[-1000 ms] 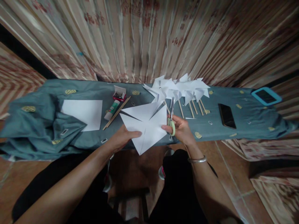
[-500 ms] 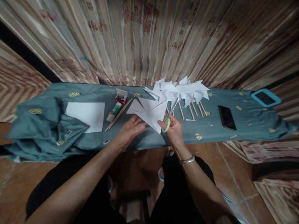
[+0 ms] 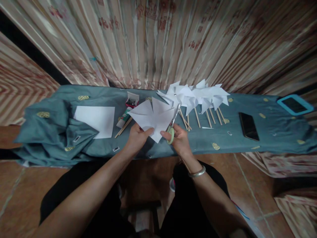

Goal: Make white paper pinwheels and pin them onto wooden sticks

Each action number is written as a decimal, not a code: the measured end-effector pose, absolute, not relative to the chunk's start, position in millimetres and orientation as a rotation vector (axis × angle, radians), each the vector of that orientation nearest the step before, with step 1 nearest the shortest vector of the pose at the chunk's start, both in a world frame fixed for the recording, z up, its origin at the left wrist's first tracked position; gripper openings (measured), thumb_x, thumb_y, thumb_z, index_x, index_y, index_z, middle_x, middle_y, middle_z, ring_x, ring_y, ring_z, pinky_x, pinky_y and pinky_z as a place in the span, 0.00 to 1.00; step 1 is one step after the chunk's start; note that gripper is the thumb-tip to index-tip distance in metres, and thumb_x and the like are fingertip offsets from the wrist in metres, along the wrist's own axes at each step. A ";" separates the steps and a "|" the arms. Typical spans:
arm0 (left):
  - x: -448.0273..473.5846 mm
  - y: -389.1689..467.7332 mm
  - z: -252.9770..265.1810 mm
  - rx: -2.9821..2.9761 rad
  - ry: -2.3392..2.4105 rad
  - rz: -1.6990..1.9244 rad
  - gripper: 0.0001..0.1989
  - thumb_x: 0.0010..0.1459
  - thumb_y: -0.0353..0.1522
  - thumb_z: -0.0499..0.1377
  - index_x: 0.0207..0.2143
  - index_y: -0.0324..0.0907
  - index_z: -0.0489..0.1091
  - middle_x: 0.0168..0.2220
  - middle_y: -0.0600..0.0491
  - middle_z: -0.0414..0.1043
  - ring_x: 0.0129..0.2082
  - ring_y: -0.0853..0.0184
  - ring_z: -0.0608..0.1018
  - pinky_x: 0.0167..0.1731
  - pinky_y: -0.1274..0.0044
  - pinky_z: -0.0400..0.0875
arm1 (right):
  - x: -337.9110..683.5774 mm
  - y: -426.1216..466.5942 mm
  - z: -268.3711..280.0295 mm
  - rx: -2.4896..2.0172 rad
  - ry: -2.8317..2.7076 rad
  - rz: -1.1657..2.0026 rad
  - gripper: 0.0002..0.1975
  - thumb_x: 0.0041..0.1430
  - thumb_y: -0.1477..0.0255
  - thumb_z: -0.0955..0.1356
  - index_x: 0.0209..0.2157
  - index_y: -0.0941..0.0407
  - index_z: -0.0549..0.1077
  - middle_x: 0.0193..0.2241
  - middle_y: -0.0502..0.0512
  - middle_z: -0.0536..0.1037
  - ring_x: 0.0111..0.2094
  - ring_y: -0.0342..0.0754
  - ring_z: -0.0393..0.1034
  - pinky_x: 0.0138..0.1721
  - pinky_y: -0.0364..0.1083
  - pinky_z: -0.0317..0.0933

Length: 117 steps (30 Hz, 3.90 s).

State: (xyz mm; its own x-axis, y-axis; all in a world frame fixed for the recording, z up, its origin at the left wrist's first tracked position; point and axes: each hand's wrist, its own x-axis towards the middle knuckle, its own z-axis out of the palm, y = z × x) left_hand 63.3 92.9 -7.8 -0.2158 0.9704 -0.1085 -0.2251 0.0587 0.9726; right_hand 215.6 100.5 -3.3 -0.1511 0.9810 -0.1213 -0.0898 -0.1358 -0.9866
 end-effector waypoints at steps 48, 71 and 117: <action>47.1 109.0 -0.3 1.186 1.482 1.518 0.10 0.45 0.33 0.63 0.32 0.39 0.68 0.29 0.53 0.74 0.29 0.65 0.75 0.31 0.74 0.69 | 206.5 66.0 -6.3 -1.136 -1.275 1.903 0.17 0.42 0.60 0.76 0.30 0.56 0.73 0.18 0.44 0.73 0.18 0.38 0.65 0.21 0.40 0.60; 52.0 105.2 1.7 1.165 1.399 1.489 0.08 0.44 0.33 0.62 0.29 0.40 0.69 0.27 0.55 0.73 0.28 0.66 0.74 0.31 0.74 0.69 | 206.0 67.1 -9.5 -1.165 -1.202 1.869 0.19 0.39 0.60 0.77 0.29 0.56 0.74 0.17 0.45 0.74 0.17 0.38 0.66 0.21 0.39 0.60; 57.6 92.4 1.2 1.136 1.365 1.381 0.09 0.44 0.33 0.62 0.30 0.41 0.68 0.27 0.56 0.72 0.27 0.67 0.73 0.31 0.76 0.68 | 203.7 69.4 -4.7 -1.211 -1.211 1.796 0.20 0.38 0.58 0.77 0.28 0.56 0.73 0.17 0.45 0.72 0.18 0.39 0.64 0.21 0.40 0.60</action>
State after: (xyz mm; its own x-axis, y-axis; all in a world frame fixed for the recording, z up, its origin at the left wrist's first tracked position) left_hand 57.6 92.4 1.2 -0.2128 0.9766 0.0320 0.0208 -0.0283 0.9994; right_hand 203.7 69.4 -4.7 -0.3640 0.8698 -0.3331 -0.0173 -0.3639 -0.9313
